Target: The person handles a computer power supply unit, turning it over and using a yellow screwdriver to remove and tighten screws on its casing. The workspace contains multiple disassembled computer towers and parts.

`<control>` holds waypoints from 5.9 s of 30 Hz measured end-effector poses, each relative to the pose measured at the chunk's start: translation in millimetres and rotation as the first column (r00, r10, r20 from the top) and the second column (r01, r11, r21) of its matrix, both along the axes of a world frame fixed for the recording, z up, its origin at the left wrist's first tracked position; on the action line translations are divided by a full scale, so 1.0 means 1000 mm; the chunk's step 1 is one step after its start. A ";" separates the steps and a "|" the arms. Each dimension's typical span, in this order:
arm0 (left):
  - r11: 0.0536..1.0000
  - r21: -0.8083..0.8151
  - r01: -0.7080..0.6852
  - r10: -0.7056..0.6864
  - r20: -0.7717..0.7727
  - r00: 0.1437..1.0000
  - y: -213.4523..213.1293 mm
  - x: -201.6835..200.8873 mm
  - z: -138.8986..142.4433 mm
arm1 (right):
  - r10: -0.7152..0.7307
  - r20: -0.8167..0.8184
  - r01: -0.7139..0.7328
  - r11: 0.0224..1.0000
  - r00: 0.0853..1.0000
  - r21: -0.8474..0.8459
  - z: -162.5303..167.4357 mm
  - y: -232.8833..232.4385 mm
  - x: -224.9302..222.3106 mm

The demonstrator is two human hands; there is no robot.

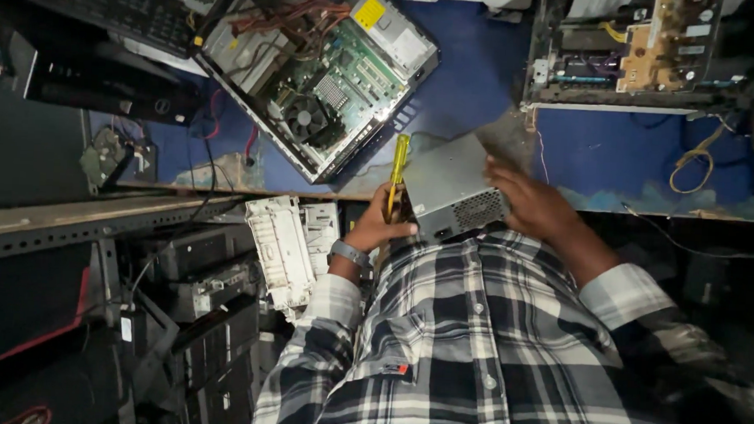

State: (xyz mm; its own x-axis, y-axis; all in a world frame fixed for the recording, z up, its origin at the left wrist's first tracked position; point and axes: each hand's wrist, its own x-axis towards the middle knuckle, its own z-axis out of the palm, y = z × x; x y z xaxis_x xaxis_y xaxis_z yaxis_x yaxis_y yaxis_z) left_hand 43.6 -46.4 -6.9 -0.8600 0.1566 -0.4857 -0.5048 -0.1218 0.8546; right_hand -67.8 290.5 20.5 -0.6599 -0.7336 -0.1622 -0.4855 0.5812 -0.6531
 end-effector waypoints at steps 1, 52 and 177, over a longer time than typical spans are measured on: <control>0.998 0.043 -0.035 0.035 -0.006 0.999 0.003 0.000 -0.004 | 0.006 -0.059 -0.008 0.999 0.998 -0.031 -0.005 0.004 0.002; 0.578 -0.811 -0.089 -0.391 -0.371 0.842 0.077 -0.019 -0.018 | -0.421 0.870 0.758 0.646 0.257 0.089 -0.046 -0.022 -0.053; 0.359 -0.847 -0.391 -0.665 -0.526 0.530 0.112 -0.056 0.106 | -0.594 0.488 0.747 0.631 0.640 -0.211 -0.038 0.037 0.024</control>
